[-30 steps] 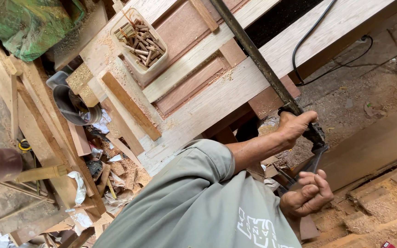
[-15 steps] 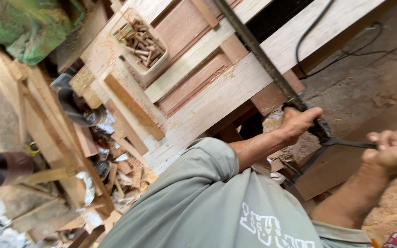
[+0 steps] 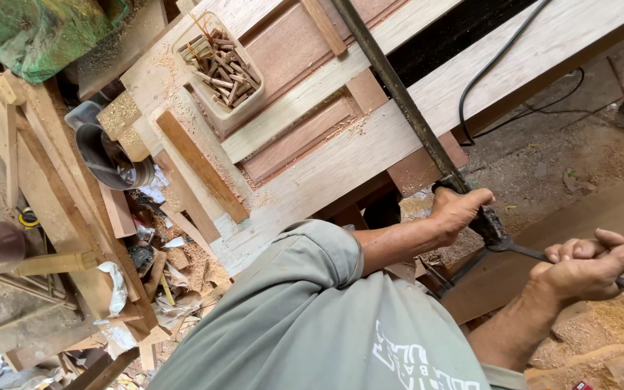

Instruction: Assembling wooden components by hammering pegs, tightening a bar clamp with a wrench, and drilling holes.

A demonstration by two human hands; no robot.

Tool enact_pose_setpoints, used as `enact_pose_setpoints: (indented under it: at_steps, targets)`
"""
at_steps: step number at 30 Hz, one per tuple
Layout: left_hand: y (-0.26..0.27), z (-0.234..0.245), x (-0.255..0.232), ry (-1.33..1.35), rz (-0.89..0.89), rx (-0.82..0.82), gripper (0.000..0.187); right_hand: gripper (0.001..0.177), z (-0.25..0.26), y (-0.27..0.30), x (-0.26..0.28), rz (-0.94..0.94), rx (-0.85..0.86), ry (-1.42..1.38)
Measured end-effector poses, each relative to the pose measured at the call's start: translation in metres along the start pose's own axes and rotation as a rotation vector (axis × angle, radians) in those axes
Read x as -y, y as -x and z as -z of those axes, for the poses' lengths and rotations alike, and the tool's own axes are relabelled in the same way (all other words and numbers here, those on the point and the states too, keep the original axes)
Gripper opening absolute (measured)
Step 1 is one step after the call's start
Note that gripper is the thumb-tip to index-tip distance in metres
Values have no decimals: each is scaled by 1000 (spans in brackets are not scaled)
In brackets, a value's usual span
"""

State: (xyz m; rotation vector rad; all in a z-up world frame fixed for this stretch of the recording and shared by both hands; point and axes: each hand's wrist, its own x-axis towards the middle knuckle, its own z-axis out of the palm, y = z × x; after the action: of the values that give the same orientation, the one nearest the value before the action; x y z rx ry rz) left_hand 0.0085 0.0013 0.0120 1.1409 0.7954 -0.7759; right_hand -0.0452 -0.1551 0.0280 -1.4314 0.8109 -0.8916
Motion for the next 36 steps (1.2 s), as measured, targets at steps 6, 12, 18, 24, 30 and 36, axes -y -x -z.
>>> enact_pose_setpoints:
  at_steps: [6,12,18,24,30,36]
  targets:
    - [-12,-3,9,21,0,-13,29,39,5,-9,6,-112,105,90]
    - [-11,-4,11,14,-18,-39,27,31,-21,-40,12,-441,91,129]
    - [-11,-3,7,38,-40,-27,26,36,-36,-63,6,-637,193,258]
    - [-14,-5,14,37,-71,-31,30,20,-28,-90,-26,-716,303,281]
    - [-16,-6,17,56,-105,-35,27,10,-24,-109,-51,-759,382,266]
    - [-5,3,10,15,-95,1,29,12,-26,-105,-51,-733,328,304]
